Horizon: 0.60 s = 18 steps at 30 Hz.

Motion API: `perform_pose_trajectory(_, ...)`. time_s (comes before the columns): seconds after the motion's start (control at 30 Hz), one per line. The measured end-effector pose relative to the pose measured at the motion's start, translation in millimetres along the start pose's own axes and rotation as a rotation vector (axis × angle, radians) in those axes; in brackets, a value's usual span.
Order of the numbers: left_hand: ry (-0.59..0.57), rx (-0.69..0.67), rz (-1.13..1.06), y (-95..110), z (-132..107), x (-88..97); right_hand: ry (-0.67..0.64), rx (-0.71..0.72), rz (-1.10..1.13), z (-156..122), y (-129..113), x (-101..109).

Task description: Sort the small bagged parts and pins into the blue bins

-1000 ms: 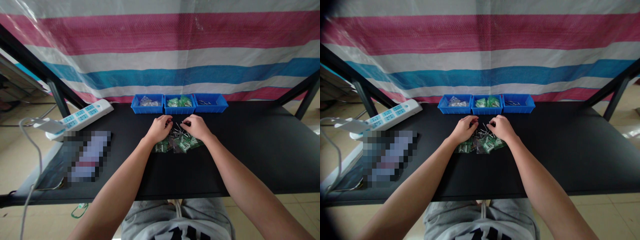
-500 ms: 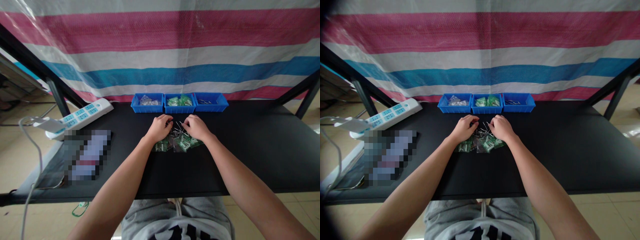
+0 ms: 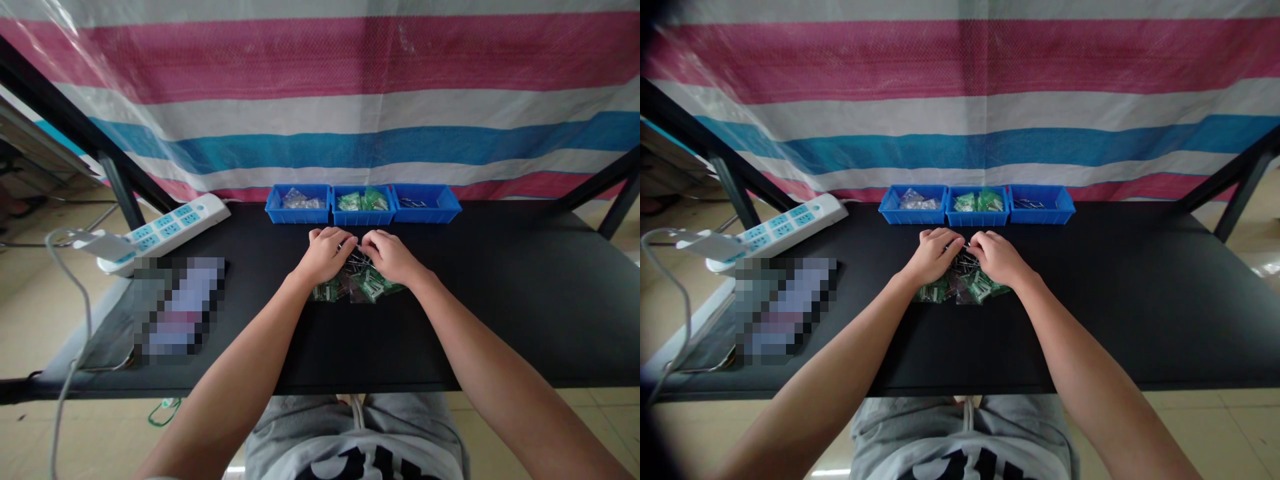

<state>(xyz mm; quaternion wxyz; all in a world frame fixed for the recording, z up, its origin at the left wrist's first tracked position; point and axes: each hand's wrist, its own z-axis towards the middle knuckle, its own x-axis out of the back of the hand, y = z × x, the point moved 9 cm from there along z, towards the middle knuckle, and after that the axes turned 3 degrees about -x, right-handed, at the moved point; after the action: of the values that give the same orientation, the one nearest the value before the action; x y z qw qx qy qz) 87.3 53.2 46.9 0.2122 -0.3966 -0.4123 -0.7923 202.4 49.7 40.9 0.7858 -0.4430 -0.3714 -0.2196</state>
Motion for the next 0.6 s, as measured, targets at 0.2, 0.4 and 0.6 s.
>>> perform_pose_trajectory(0.2,-0.052,-0.066,0.042,3.9,1.6,-6.1,0.027,0.03,0.067,-0.5,-4.8,1.9)
perform_pose_trajectory(0.4,0.079,-0.046,-0.013,1.2,2.1,5.2,0.052,-0.042,0.188,0.4,4.3,8.5)
perform_pose_trajectory(0.6,0.159,-0.052,-0.006,1.8,1.1,13.7,0.019,-0.187,0.329,-0.8,16.9,6.1)
